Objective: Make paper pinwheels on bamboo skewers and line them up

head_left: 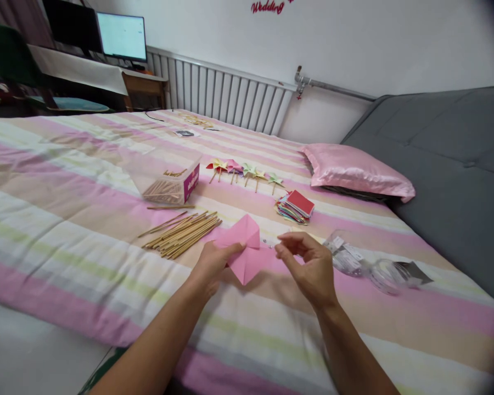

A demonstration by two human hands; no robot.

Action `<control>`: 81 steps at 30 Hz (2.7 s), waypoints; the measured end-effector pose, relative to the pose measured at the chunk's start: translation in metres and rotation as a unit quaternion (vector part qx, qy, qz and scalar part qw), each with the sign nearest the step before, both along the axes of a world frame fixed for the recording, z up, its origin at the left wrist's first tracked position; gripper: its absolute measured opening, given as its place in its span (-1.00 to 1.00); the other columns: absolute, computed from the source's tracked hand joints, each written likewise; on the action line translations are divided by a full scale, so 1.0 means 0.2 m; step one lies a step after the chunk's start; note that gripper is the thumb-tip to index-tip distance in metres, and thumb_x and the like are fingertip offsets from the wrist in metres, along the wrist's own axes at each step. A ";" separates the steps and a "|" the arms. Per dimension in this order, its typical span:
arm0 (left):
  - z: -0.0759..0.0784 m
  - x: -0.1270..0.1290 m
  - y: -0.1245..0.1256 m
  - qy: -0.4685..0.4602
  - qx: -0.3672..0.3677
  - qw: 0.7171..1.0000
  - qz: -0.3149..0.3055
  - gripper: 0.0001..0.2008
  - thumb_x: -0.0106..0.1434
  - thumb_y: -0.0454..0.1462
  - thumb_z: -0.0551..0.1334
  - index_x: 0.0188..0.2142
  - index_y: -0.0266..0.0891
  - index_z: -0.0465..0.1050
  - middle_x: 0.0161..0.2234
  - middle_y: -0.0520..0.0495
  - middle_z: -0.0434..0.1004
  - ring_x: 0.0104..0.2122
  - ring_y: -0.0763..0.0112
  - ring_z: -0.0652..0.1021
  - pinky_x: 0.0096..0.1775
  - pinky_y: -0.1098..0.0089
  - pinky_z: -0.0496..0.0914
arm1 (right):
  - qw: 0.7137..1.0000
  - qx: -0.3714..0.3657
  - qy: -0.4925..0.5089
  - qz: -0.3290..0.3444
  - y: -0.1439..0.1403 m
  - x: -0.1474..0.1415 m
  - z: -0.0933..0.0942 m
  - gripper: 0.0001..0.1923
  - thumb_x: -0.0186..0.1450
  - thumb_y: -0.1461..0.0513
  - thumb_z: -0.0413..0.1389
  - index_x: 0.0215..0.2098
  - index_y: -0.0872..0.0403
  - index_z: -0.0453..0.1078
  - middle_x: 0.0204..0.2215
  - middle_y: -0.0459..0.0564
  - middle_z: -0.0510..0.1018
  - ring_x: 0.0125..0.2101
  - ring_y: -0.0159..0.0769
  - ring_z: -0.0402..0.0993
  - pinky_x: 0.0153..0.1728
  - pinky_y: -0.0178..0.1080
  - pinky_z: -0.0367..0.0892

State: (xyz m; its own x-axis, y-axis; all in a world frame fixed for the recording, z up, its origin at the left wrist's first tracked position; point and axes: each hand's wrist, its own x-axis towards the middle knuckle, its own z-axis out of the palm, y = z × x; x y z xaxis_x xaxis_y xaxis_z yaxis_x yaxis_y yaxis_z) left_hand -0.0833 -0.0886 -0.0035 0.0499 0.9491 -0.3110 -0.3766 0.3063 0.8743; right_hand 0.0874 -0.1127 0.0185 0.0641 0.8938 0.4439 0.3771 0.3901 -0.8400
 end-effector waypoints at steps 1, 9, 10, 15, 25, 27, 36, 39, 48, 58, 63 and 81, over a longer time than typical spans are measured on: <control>0.00 -0.01 0.01 -0.015 -0.007 1.000 0.008 -0.67 -0.13 -0.29 0.41 -0.32 -0.37 0.54 -0.32 -0.18 0.59 -0.39 0.35 0.54 -0.40 0.46 0.38 | 0.999 -0.013 -0.028 0.042 -0.01 0.00 0.01 -0.90 0.15 0.24 0.14 -0.33 0.03 0.41 -0.53 -0.08 0.51 -0.52 -0.35 0.46 -0.44 -0.29 0.38; 0.02 -0.03 0.04 -0.126 -0.059 0.990 0.010 -0.83 -0.06 -0.41 0.35 -0.38 -0.39 0.54 -0.38 -0.15 0.59 -0.44 0.43 0.53 -0.40 0.50 0.41 | 0.966 -0.085 -0.124 0.212 -0.01 -0.01 -0.02 -0.67 0.18 0.33 0.07 -0.10 -0.05 0.43 -0.42 -0.11 0.60 -0.46 -0.35 0.52 -0.39 -0.30 0.40; 0.02 -0.03 0.03 -0.129 -0.067 0.989 0.005 -0.83 -0.05 -0.42 0.34 -0.38 -0.39 0.54 -0.39 -0.15 0.59 -0.45 0.44 0.52 -0.41 0.51 0.41 | 0.967 -0.081 -0.119 0.210 0.00 -0.01 -0.03 -0.68 0.18 0.32 0.08 -0.10 -0.05 0.43 -0.39 -0.10 0.60 -0.44 -0.35 0.52 -0.38 -0.30 0.40; 0.04 -0.01 0.02 -0.134 -0.074 0.988 -0.015 -0.79 -0.05 -0.41 0.35 -0.34 -0.38 0.52 -0.38 -0.13 0.59 -0.44 0.42 0.52 -0.41 0.48 0.42 | 0.974 -0.057 -0.105 0.192 0.03 -0.01 -0.08 -0.77 0.17 0.29 0.12 -0.23 -0.04 0.51 -0.32 -0.08 0.62 -0.39 -0.31 0.52 -0.39 -0.29 0.39; 0.02 0.00 -0.01 -0.104 -0.005 0.994 -0.024 -0.75 -0.06 -0.34 0.37 -0.33 -0.39 0.52 -0.37 -0.14 0.58 -0.41 0.41 0.52 -0.38 0.47 0.38 | 0.982 -0.110 0.024 0.152 0.04 -0.05 -0.10 -0.87 0.10 0.15 0.23 -0.42 0.05 0.52 -0.48 -0.05 0.60 -0.45 -0.30 0.51 -0.39 -0.28 0.40; 0.02 0.01 -0.02 -0.089 0.016 0.996 -0.017 -0.73 -0.05 -0.30 0.37 -0.31 -0.38 0.53 -0.36 -0.14 0.58 -0.39 0.38 0.52 -0.36 0.45 0.38 | 0.981 -0.116 0.053 0.146 0.04 -0.06 -0.11 -0.86 0.10 0.15 0.23 -0.46 0.05 0.51 -0.51 -0.06 0.58 -0.47 -0.32 0.50 -0.42 -0.30 0.39; 0.02 0.06 -0.03 -0.057 0.038 0.997 0.032 -0.76 -0.11 -0.28 0.39 -0.40 -0.36 0.54 -0.44 -0.09 0.57 -0.44 0.41 0.50 -0.36 0.45 0.36 | 0.986 -0.116 0.080 0.093 0.03 -0.08 -0.12 -0.87 0.14 0.16 0.20 -0.47 0.05 0.50 -0.52 -0.08 0.57 -0.50 -0.35 0.52 -0.48 -0.36 0.36; 0.01 0.06 -0.03 -0.060 0.046 0.997 0.034 -0.71 -0.12 -0.27 0.40 -0.36 -0.37 0.55 -0.40 -0.12 0.58 -0.39 0.36 0.52 -0.31 0.42 0.37 | 0.988 -0.115 0.084 0.062 0.02 -0.09 -0.12 -0.85 0.13 0.15 0.20 -0.49 0.07 0.48 -0.49 -0.06 0.56 -0.50 -0.33 0.54 -0.50 -0.36 0.35; -0.02 0.07 -0.04 -0.029 0.068 0.997 0.033 -0.67 -0.11 -0.22 0.41 -0.33 -0.37 0.56 -0.41 -0.12 0.58 -0.42 0.38 0.51 -0.35 0.43 0.36 | 0.990 -0.119 0.077 0.006 0.02 -0.10 -0.14 -0.80 0.12 0.12 0.20 -0.50 0.11 0.41 -0.53 -0.03 0.56 -0.52 -0.29 0.54 -0.50 -0.33 0.35; -0.01 0.07 -0.04 0.030 0.136 0.990 0.024 -0.72 -0.06 -0.21 0.38 -0.37 -0.38 0.58 -0.39 -0.17 0.60 -0.35 0.27 0.53 -0.29 0.37 0.38 | 0.992 -0.117 0.050 0.016 0.04 -0.09 -0.14 -0.76 0.12 0.10 0.19 -0.51 0.12 0.44 -0.51 -0.03 0.53 -0.54 -0.35 0.49 -0.50 -0.34 0.32; -0.01 0.06 -0.04 0.060 0.150 0.987 0.010 -0.74 -0.02 -0.19 0.35 -0.39 -0.39 0.59 -0.41 -0.18 0.61 -0.35 0.24 0.55 -0.27 0.34 0.40 | 0.993 -0.110 0.034 0.029 0.04 -0.08 -0.13 -0.77 0.12 0.11 0.20 -0.55 0.12 0.45 -0.51 -0.04 0.50 -0.56 -0.40 0.41 -0.53 -0.36 0.28; 0.01 0.07 -0.05 0.032 0.104 0.994 0.028 -0.75 -0.10 -0.22 0.39 -0.43 -0.36 0.58 -0.44 -0.13 0.60 -0.43 0.31 0.54 -0.34 0.40 0.40 | 0.992 -0.112 0.054 0.023 0.04 -0.09 -0.12 -0.77 0.09 0.11 0.21 -0.56 0.10 0.39 -0.31 0.07 0.51 -0.33 -0.24 0.47 -0.38 -0.27 0.34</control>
State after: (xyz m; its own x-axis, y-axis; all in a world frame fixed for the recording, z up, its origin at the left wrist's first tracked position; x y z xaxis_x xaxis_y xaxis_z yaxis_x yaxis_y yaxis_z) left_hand -0.0686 -0.0981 -0.0008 -0.0178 0.9940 -0.1078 -0.3296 0.0960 0.9392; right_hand 0.0702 -0.1056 -0.0045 0.0565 0.9722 0.2271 0.2664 0.2046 -0.9419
